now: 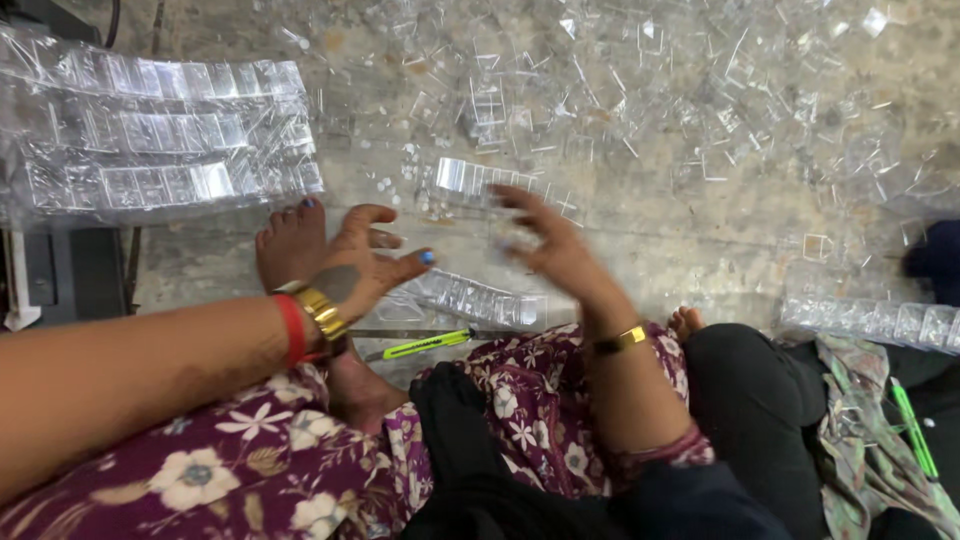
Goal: The person sits on the floor assembling clear plastic boxes, folding the side walls of each box and pressing the corners together by hand. They use a small green utility knife to help separate and trim the plastic pieces, setting finished boxes aside and picking up new flat pieces one at a time.
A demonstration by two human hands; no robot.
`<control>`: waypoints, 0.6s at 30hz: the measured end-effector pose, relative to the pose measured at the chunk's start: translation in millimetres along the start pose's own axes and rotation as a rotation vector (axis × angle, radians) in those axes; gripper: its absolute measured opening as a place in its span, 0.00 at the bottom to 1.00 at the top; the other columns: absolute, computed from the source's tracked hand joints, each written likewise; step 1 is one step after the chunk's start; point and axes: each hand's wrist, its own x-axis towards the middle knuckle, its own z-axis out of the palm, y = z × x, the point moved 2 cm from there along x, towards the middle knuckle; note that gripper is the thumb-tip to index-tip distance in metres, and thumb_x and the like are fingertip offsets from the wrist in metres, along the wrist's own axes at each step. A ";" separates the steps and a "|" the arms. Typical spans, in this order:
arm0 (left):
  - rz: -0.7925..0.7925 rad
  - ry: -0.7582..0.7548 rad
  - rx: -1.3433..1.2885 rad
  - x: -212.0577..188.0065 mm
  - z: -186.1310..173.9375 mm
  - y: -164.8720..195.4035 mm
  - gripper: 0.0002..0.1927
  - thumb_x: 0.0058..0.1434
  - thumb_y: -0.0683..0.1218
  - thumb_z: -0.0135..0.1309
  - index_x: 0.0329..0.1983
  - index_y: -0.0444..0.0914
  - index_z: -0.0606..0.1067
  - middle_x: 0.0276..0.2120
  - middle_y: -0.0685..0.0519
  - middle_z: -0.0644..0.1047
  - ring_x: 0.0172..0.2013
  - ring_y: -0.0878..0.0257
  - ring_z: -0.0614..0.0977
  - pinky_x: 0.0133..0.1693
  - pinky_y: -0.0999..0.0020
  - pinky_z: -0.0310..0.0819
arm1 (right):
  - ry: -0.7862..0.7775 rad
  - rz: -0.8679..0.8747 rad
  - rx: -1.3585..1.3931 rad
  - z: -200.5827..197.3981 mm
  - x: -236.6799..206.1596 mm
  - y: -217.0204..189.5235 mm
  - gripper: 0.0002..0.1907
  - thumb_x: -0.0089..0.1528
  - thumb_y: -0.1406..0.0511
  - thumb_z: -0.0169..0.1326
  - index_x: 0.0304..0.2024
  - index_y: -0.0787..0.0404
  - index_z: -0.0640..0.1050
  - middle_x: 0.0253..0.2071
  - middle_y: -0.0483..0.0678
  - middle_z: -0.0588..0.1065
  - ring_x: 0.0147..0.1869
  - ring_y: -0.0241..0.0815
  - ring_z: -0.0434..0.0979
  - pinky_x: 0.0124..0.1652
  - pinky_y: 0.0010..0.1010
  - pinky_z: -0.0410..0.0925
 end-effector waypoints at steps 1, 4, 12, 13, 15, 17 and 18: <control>-0.028 -0.031 0.020 1.6 11.0 5.1 0.48 0.52 0.65 0.64 0.67 0.39 0.58 0.52 0.42 0.78 0.47 0.55 0.84 0.45 0.61 0.79 | -0.091 -0.127 0.032 17.7 -4.6 -13.2 0.34 0.63 0.66 0.62 0.69 0.57 0.65 0.69 0.56 0.67 0.70 0.48 0.67 0.64 0.40 0.65; -0.130 -0.101 0.002 2.1 32.9 14.2 0.48 0.53 0.65 0.62 0.69 0.39 0.57 0.52 0.42 0.81 0.47 0.57 0.85 0.43 0.59 0.81 | -0.164 -0.127 0.142 54.9 -18.2 -29.8 0.30 0.62 0.66 0.64 0.65 0.58 0.68 0.52 0.50 0.76 0.58 0.42 0.76 0.62 0.38 0.68; 0.018 -0.180 0.297 20.7 50.4 23.1 0.39 0.51 0.54 0.67 0.65 0.42 0.66 0.55 0.45 0.78 0.52 0.53 0.81 0.53 0.61 0.74 | 0.656 0.309 0.463 -60.2 -37.6 72.0 0.17 0.65 0.72 0.54 0.56 0.64 0.70 0.40 0.49 0.79 0.43 0.38 0.79 0.42 0.30 0.70; -0.017 -0.136 0.311 27.8 48.9 25.5 0.39 0.51 0.53 0.67 0.65 0.42 0.67 0.54 0.44 0.79 0.53 0.52 0.81 0.55 0.61 0.74 | 0.812 0.301 0.445 -83.8 -41.5 84.6 0.14 0.65 0.72 0.51 0.54 0.64 0.69 0.38 0.51 0.80 0.42 0.40 0.81 0.44 0.30 0.73; -0.049 -0.038 0.390 42.8 42.4 32.7 0.38 0.51 0.53 0.67 0.65 0.42 0.68 0.55 0.43 0.77 0.55 0.50 0.79 0.59 0.59 0.71 | 1.075 0.321 0.408 -118.7 -49.8 101.0 0.12 0.65 0.73 0.48 0.51 0.65 0.69 0.38 0.54 0.80 0.41 0.44 0.82 0.44 0.33 0.75; -0.046 0.074 0.518 58.0 28.6 40.4 0.38 0.52 0.55 0.67 0.65 0.43 0.68 0.60 0.43 0.73 0.60 0.47 0.75 0.62 0.56 0.66 | 1.218 0.416 0.477 -130.0 -52.1 104.0 0.10 0.65 0.73 0.47 0.50 0.66 0.69 0.39 0.57 0.79 0.40 0.47 0.81 0.41 0.36 0.75; 0.049 0.071 0.577 64.8 19.8 44.4 0.39 0.53 0.55 0.66 0.66 0.41 0.66 0.62 0.41 0.71 0.61 0.46 0.73 0.63 0.55 0.64 | 1.251 0.483 0.562 -127.8 -50.4 101.5 0.09 0.65 0.73 0.47 0.49 0.67 0.69 0.39 0.58 0.80 0.40 0.49 0.82 0.40 0.38 0.74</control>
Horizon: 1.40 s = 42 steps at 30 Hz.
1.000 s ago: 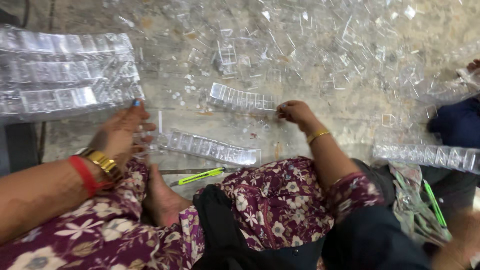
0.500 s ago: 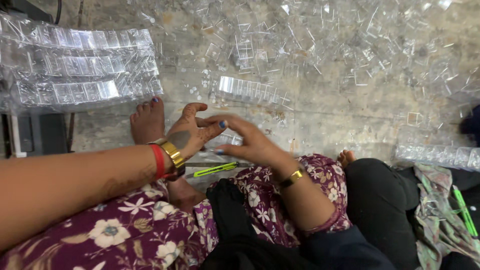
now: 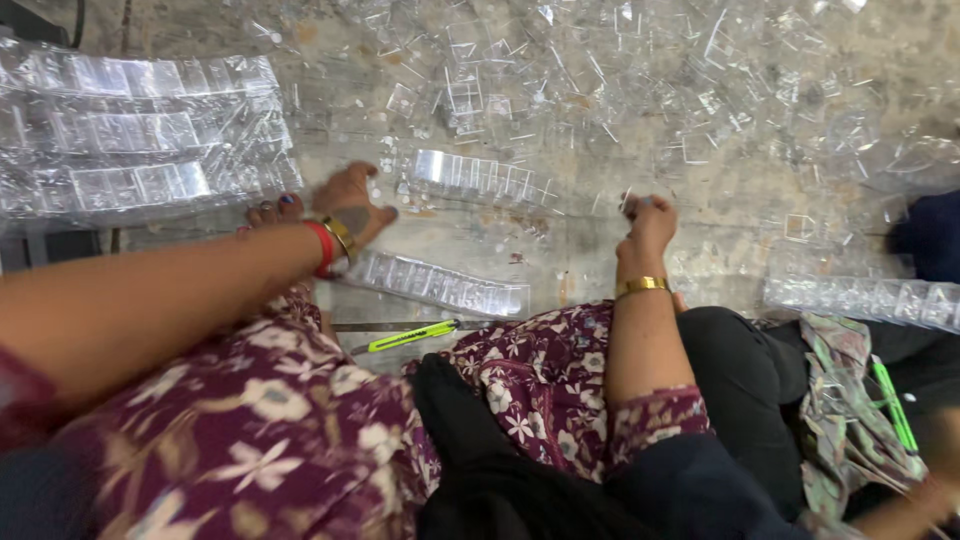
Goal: The person sits on the floor assembling clear plastic boxes, folding the side walls of each box and pressing the corners together by hand. They use a small green utility knife to help separate and trim the plastic pieces, setting finished boxes aside and picking up new flat pieces one at a time.
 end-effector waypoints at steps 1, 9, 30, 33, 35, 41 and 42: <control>0.092 0.024 0.055 6.9 -9.8 -2.8 0.41 0.54 0.55 0.65 0.68 0.39 0.65 0.64 0.39 0.69 0.63 0.44 0.71 0.65 0.55 0.62 | 0.041 0.092 0.041 1.7 -4.3 0.5 0.09 0.66 0.73 0.46 0.49 0.68 0.68 0.39 0.60 0.80 0.39 0.51 0.83 0.39 0.39 0.74; 0.248 -0.169 0.270 62.3 -11.5 9.9 0.54 0.53 0.59 0.67 0.74 0.38 0.51 0.72 0.35 0.48 0.68 0.38 0.58 0.66 0.55 0.51 | -0.623 0.488 -0.117 57.5 -64.3 13.1 0.18 0.66 0.71 0.44 0.59 0.59 0.68 0.59 0.50 0.76 0.57 0.45 0.77 0.52 0.37 0.67; -0.129 -0.364 0.378 76.1 23.3 -72.3 0.29 0.61 0.44 0.54 0.67 0.42 0.64 0.63 0.37 0.67 0.61 0.35 0.72 0.59 0.44 0.66 | -0.878 0.679 -0.771 68.1 -23.4 54.2 0.11 0.65 0.62 0.55 0.43 0.63 0.82 0.40 0.47 0.81 0.45 0.42 0.78 0.48 0.37 0.67; -0.147 -0.357 0.297 77.9 25.6 -77.6 0.29 0.65 0.52 0.54 0.68 0.42 0.63 0.62 0.36 0.70 0.61 0.35 0.73 0.61 0.44 0.65 | -0.904 0.622 -0.806 64.9 -28.8 55.7 0.11 0.65 0.61 0.59 0.40 0.64 0.80 0.34 0.48 0.78 0.38 0.42 0.77 0.41 0.36 0.69; -0.116 -0.386 0.258 74.4 27.2 -77.2 0.31 0.66 0.56 0.54 0.69 0.42 0.63 0.60 0.35 0.74 0.62 0.36 0.75 0.63 0.46 0.65 | -0.945 0.644 -0.802 65.0 -39.0 57.3 0.12 0.63 0.61 0.60 0.37 0.65 0.78 0.32 0.49 0.79 0.36 0.43 0.79 0.40 0.37 0.75; -0.175 -0.342 0.398 49.9 10.6 -74.3 0.35 0.64 0.61 0.54 0.70 0.44 0.61 0.64 0.40 0.66 0.63 0.36 0.68 0.63 0.44 0.59 | -0.854 0.499 -1.113 57.0 -48.8 46.5 0.22 0.63 0.53 0.56 0.44 0.65 0.83 0.39 0.50 0.83 0.41 0.42 0.83 0.43 0.39 0.73; -0.143 -0.307 0.361 45.2 7.3 -74.4 0.38 0.63 0.61 0.55 0.71 0.44 0.59 0.65 0.39 0.64 0.63 0.35 0.69 0.62 0.44 0.60 | -0.810 0.449 -1.153 56.4 -47.8 45.4 0.23 0.63 0.51 0.55 0.47 0.65 0.82 0.40 0.51 0.83 0.43 0.44 0.83 0.45 0.41 0.73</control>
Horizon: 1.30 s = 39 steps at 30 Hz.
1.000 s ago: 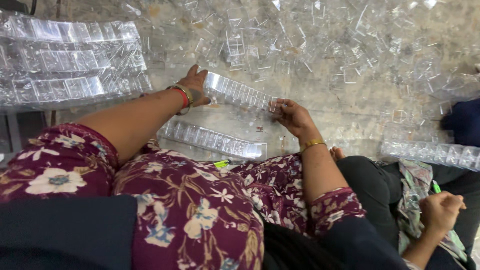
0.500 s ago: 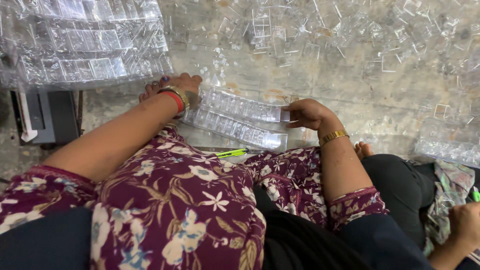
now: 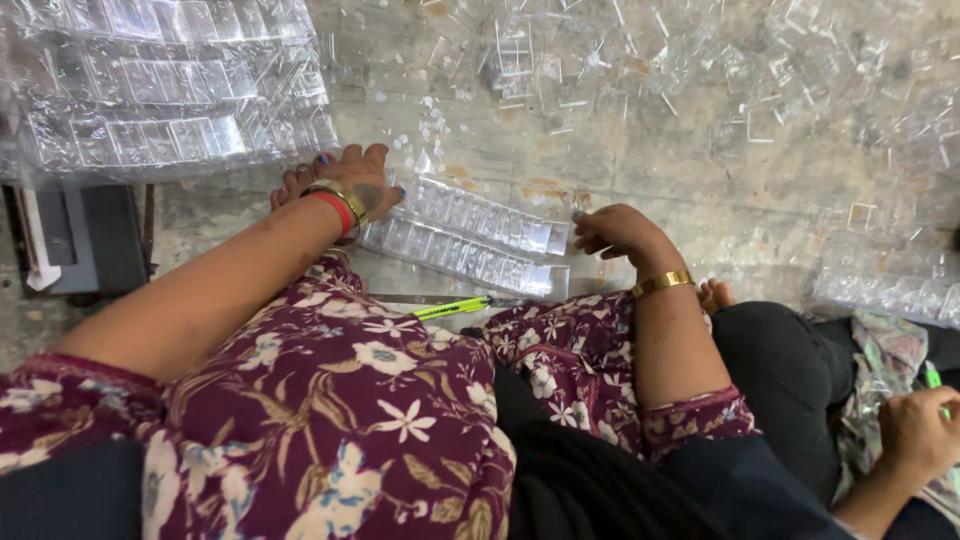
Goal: The person sits on the floor assembling clear plastic boxes, folding the side walls of each box and pressing the corners together by hand. They use a small green utility knife to help separate and trim the plastic pieces, setting finished boxes aside and picking up new flat pieces one at a time.
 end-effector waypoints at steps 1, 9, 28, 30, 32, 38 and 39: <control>0.029 0.042 -0.035 -4.4 -1.9 -3.1 0.40 0.62 0.61 0.56 0.72 0.44 0.58 0.65 0.39 0.62 0.62 0.35 0.69 0.61 0.45 0.61 | 0.064 -0.005 -0.034 -0.9 1.7 -1.6 0.25 0.64 0.50 0.55 0.49 0.65 0.81 0.42 0.52 0.83 0.45 0.46 0.82 0.47 0.43 0.73; 0.184 0.140 -0.017 -23.7 -9.3 -10.8 0.43 0.60 0.61 0.56 0.75 0.48 0.54 0.73 0.39 0.52 0.62 0.37 0.70 0.60 0.45 0.67 | 0.802 -0.743 -0.358 25.8 16.8 -88.7 0.37 0.60 0.58 0.64 0.67 0.64 0.67 0.63 0.67 0.69 0.65 0.66 0.68 0.61 0.49 0.64; 0.508 0.204 -0.366 -94.9 -35.6 -19.1 0.49 0.58 0.65 0.58 0.76 0.44 0.52 0.73 0.39 0.55 0.71 0.40 0.59 0.67 0.45 0.58 | 0.534 -0.606 0.405 5.2 -16.7 -54.9 0.19 0.65 0.59 0.63 0.52 0.61 0.74 0.48 0.56 0.74 0.49 0.44 0.72 0.51 0.38 0.67; 0.489 -0.034 -0.670 -111.8 -45.2 1.4 0.52 0.53 0.66 0.58 0.75 0.44 0.51 0.75 0.44 0.55 0.72 0.46 0.60 0.65 0.50 0.62 | 0.381 -0.987 0.655 22.5 -54.6 -49.3 0.19 0.69 0.59 0.60 0.56 0.60 0.71 0.59 0.55 0.70 0.61 0.43 0.70 0.61 0.37 0.65; 0.536 -0.209 -0.783 -140.4 -53.0 28.4 0.55 0.53 0.64 0.61 0.77 0.43 0.47 0.76 0.43 0.52 0.73 0.47 0.56 0.65 0.51 0.61 | 0.179 -1.205 0.746 54.1 -100.0 -36.8 0.23 0.71 0.53 0.57 0.60 0.59 0.68 0.72 0.57 0.65 0.74 0.48 0.69 0.72 0.41 0.62; 0.580 -0.492 -0.963 -207.0 -34.3 71.8 0.48 0.55 0.57 0.65 0.72 0.37 0.55 0.68 0.40 0.67 0.69 0.50 0.68 0.64 0.54 0.66 | -0.123 -1.259 0.694 112.9 -169.1 -0.7 0.46 0.70 0.37 0.49 0.76 0.56 0.52 0.80 0.57 0.52 0.85 0.54 0.53 0.80 0.48 0.52; 0.572 -0.519 -1.028 -206.1 -30.0 72.0 0.43 0.56 0.55 0.65 0.70 0.35 0.60 0.66 0.40 0.72 0.67 0.51 0.73 0.63 0.55 0.69 | -0.155 -1.263 0.684 119.2 -166.1 4.5 0.50 0.69 0.36 0.48 0.79 0.55 0.47 0.82 0.56 0.49 0.87 0.55 0.50 0.81 0.49 0.50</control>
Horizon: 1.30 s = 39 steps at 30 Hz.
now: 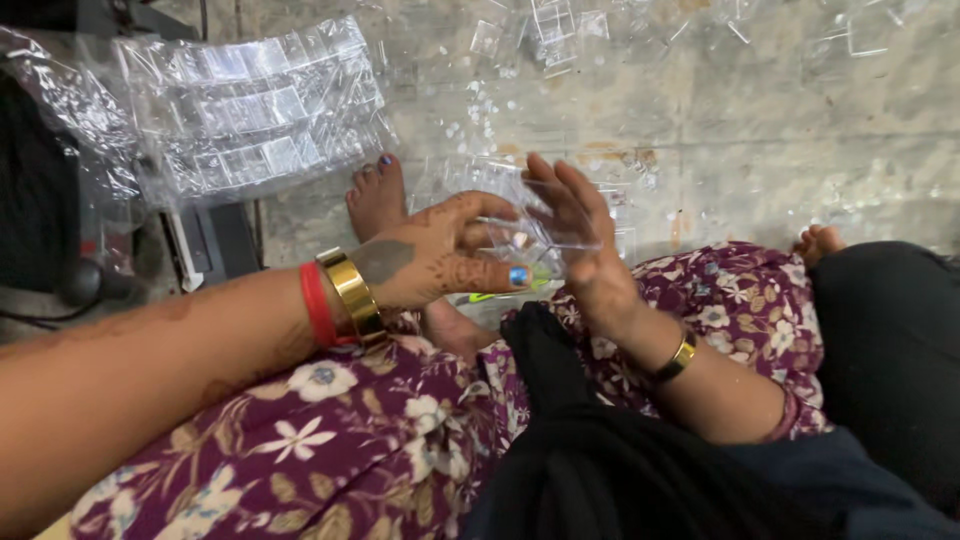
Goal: The person sits on the floor assembling clear plastic boxes, folding the side walls of each box and pressing the corners together by hand. They use a small green utility knife to help separate and trim the plastic pieces, setting finished boxes aside and picking up new flat pieces one at a time.
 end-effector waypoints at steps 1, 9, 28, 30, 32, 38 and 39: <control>-0.037 0.051 -0.058 2.1 -2.7 -5.5 0.40 0.57 0.53 0.64 0.68 0.35 0.62 0.62 0.40 0.74 0.63 0.51 0.75 0.60 0.54 0.70 | 0.040 0.007 0.080 1.4 -4.6 11.3 0.52 0.68 0.36 0.48 0.79 0.55 0.45 0.82 0.57 0.50 0.86 0.56 0.50 0.81 0.49 0.49; -0.096 0.227 -0.714 2.8 -54.8 -37.7 0.28 0.68 0.52 0.50 0.66 0.31 0.68 0.62 0.43 0.76 0.59 0.57 0.78 0.61 0.55 0.71 | -0.375 0.533 -1.036 2.0 3.0 152.2 0.13 0.67 0.60 0.51 0.48 0.58 0.80 0.42 0.57 0.80 0.46 0.59 0.80 0.45 0.45 0.72; 0.233 -0.153 -0.663 -0.2 -17.4 28.9 0.43 0.63 0.57 0.65 0.72 0.34 0.58 0.64 0.40 0.69 0.68 0.50 0.71 0.70 0.49 0.62 | -0.189 0.276 -0.724 12.9 22.2 116.8 0.24 0.61 0.59 0.59 0.59 0.54 0.74 0.58 0.54 0.75 0.61 0.53 0.77 0.57 0.39 0.69; 0.281 -0.155 -0.574 -3.1 -13.4 32.1 0.44 0.62 0.60 0.66 0.70 0.32 0.61 0.68 0.41 0.69 0.72 0.51 0.69 0.74 0.50 0.58 | -0.349 0.312 -0.959 11.6 23.0 101.1 0.21 0.62 0.60 0.56 0.58 0.52 0.75 0.57 0.52 0.75 0.62 0.52 0.76 0.58 0.39 0.68; 0.285 -0.124 -0.511 -5.8 -10.6 34.4 0.46 0.60 0.61 0.67 0.71 0.31 0.62 0.69 0.41 0.69 0.73 0.50 0.67 0.74 0.49 0.57 | -0.354 0.466 -0.850 4.2 21.8 88.6 0.17 0.63 0.59 0.55 0.55 0.51 0.78 0.55 0.51 0.78 0.60 0.49 0.78 0.56 0.37 0.70; 0.207 -0.051 -0.315 0.8 -13.8 39.0 0.51 0.55 0.62 0.68 0.74 0.36 0.59 0.66 0.46 0.69 0.70 0.50 0.67 0.70 0.49 0.59 | -0.165 0.411 -0.017 -29.0 37.0 65.7 0.21 0.63 0.65 0.56 0.58 0.54 0.70 0.63 0.48 0.74 0.66 0.44 0.75 0.60 0.38 0.69; 0.188 -0.024 -0.256 2.5 -16.1 39.0 0.51 0.55 0.63 0.67 0.75 0.37 0.59 0.67 0.47 0.70 0.71 0.52 0.68 0.70 0.51 0.59 | -0.090 0.462 0.327 -35.2 38.6 63.5 0.20 0.64 0.66 0.54 0.59 0.54 0.67 0.66 0.44 0.72 0.69 0.41 0.73 0.64 0.37 0.69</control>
